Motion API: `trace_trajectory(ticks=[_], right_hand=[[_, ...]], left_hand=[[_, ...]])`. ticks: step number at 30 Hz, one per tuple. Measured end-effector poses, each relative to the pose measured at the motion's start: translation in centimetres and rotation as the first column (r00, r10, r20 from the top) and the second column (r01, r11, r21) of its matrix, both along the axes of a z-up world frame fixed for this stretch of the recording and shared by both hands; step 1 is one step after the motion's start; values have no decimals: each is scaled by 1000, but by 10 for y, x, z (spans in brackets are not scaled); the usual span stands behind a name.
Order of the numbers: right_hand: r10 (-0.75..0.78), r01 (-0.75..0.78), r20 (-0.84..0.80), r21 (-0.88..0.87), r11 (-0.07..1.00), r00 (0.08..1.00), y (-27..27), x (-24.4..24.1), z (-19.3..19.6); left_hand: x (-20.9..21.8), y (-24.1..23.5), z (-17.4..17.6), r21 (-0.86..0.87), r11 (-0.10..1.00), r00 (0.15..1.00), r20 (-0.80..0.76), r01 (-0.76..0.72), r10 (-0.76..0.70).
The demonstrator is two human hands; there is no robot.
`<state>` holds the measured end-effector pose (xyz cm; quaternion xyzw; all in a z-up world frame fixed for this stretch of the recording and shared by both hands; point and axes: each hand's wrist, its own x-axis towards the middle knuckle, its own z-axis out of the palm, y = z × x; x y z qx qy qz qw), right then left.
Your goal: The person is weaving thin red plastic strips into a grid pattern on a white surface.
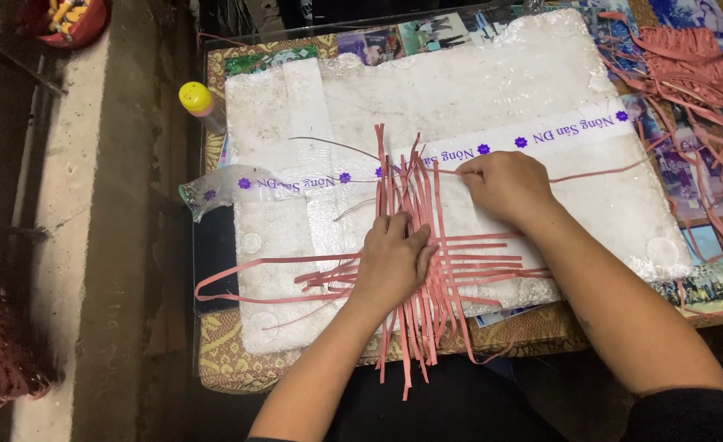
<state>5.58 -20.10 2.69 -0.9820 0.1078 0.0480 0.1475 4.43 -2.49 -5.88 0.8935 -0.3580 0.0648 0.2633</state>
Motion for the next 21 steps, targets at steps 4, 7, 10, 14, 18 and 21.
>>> trace_trajectory(ticks=[4,7,10,14,18,21], right_hand=[[-55,69,-81,184,980,995,4,-2,6],[-72,103,-115,295,950,991,4,-6,6],[-74,120,-138,356,927,988,0,-9,2],[14,43,-187,292,955,982,3,-10,7],[67,-21,-199,223,975,978,13,-21,11],[92,-52,-194,199,979,977,16,-29,13]], left_hand=[[1,2,0,4,1000,996,-85,14,-14],[2,3,-3,-13,1000,993,-117,23,-25],[3,3,-3,-49,998,989,-142,26,-32],[4,4,-5,-79,997,988,-153,10,-22],[3,3,-4,-91,996,989,-149,-1,-13],[1,3,-2,-118,992,988,-155,-33,15]])
